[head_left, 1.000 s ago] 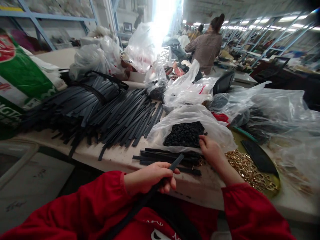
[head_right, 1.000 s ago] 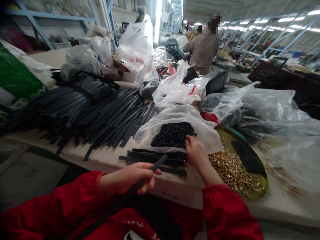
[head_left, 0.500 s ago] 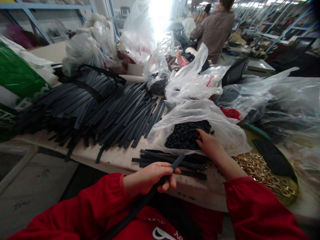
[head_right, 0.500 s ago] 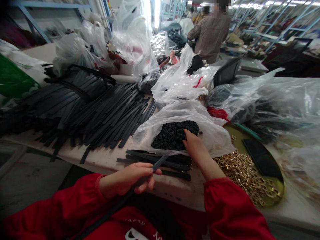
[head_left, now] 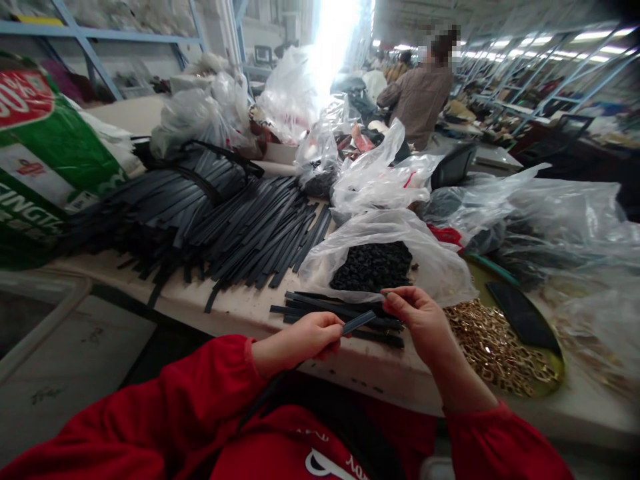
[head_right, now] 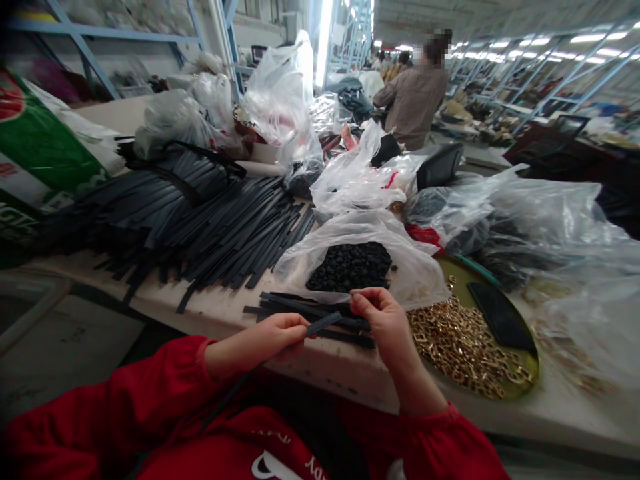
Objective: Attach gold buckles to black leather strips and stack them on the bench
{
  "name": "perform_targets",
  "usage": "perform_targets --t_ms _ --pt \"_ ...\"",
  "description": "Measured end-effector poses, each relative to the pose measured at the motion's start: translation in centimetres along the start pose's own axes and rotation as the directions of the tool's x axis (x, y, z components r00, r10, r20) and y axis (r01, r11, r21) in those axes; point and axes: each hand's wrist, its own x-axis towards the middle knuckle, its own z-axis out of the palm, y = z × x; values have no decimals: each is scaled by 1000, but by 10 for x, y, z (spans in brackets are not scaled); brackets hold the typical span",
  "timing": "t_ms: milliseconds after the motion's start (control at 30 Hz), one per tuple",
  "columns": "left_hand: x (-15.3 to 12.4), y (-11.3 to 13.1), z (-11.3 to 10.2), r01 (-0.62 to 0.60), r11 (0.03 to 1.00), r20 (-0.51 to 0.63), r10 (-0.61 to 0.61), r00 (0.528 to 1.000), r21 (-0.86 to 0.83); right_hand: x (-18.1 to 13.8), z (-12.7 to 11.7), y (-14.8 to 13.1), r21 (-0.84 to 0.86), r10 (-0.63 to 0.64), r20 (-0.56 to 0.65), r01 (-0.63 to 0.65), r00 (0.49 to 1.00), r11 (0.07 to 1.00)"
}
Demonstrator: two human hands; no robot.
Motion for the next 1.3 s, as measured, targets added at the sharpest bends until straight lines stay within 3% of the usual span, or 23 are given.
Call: perform_targets --t_ms 100,167,367,567,733,967,1067,1200,1300 --pt "-6 -3 5 -12 1000 19 12 1000 23 -33 15 6 375 200 23 -194 979 906" --pt "-10 -5 8 -31 997 22 30 999 64 -49 22 10 506 273 29 -250 962 826" --pt "-21 -10 16 -177 928 -74 212 974 328 -77 32 16 685 379 91 -334 921 647" --pt "-21 -17 28 -243 794 -182 402 897 557 -94 44 23 771 430 164 -388 888 506" --pt "-24 -24 33 -239 725 -146 425 893 646 -98 45 36 752 399 135 -356 907 555" --pt "-24 -18 33 -254 734 -35 353 935 629 -107 41 45 479 205 -31 -165 978 862" --pt "-23 -16 34 -234 810 8 273 962 537 -109 39 45 452 203 42 -200 978 869" --pt "-24 -15 31 -154 928 171 101 980 338 -105 34 43 471 247 40 -236 968 850" --pt "-24 -16 28 -158 950 201 105 974 268 -102 33 42 444 243 54 -241 969 863"
